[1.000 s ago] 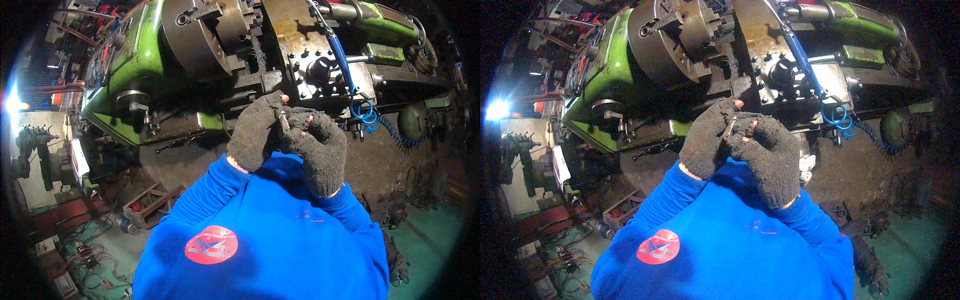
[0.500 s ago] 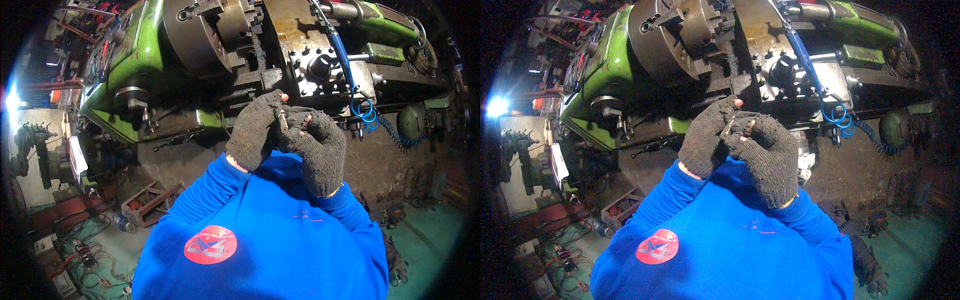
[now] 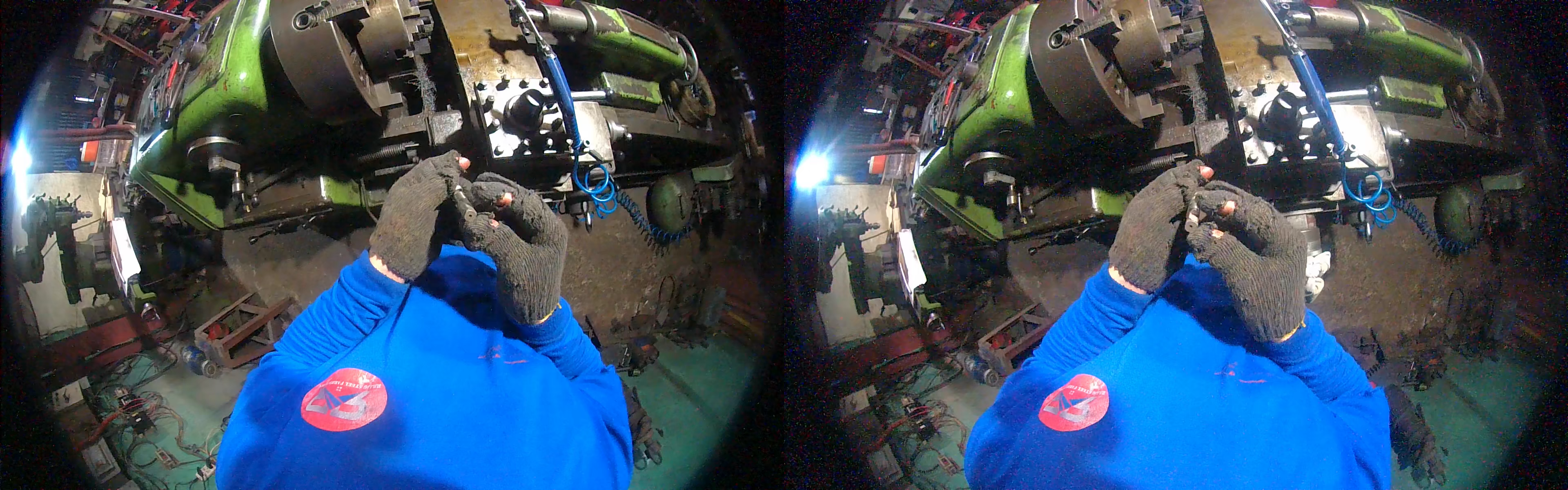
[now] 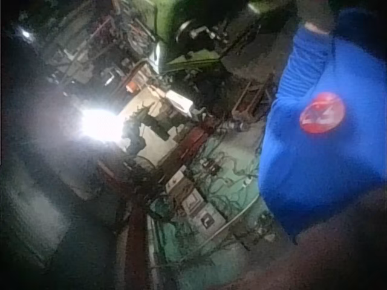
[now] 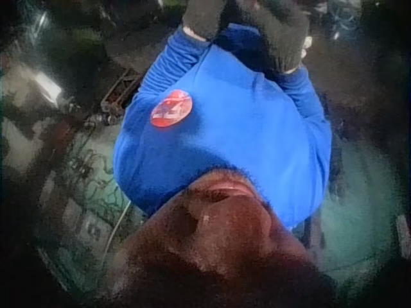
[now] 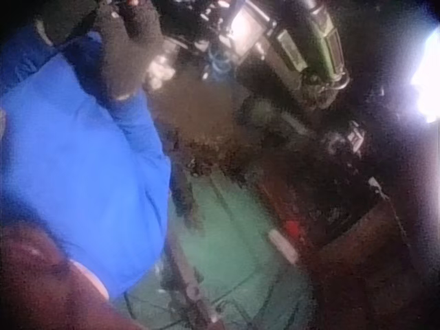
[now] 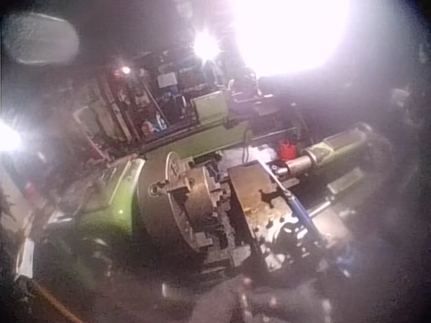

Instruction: The person handles a small metal component and a hammer, then moves to a green metal lathe. They insert the component into the lathe chuck and tighten it with a chuck key. The person then positions a cutting tool and begins machining the component.

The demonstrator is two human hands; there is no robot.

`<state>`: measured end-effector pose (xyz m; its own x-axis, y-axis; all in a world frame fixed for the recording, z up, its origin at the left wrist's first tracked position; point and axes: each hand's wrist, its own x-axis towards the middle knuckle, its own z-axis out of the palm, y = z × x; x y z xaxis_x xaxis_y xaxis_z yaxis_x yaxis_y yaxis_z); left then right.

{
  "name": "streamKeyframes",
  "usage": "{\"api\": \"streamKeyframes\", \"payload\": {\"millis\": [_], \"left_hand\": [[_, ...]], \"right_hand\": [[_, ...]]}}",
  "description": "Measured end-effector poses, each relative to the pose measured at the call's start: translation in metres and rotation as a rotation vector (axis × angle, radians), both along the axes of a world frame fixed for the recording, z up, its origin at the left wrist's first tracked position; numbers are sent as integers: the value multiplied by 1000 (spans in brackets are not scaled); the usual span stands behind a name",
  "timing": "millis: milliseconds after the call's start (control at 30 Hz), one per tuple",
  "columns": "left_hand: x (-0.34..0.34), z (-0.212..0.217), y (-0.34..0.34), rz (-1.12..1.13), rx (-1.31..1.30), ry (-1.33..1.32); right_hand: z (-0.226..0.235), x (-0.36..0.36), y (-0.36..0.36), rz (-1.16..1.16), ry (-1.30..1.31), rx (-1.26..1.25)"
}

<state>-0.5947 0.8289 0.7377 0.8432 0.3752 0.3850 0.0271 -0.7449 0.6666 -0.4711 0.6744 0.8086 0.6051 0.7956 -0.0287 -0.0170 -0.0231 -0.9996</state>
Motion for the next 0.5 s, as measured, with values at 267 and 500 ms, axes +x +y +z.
{"api": "streamKeyframes", "payload": {"millis": [267,500], "left_hand": [[2,6,-16,117,-634,-33],[5,4,-15,45,-637,37]], "right_hand": [[-10,3,-5,40,-124,11],[-2,-2,-4,15,-65,-20]]}}
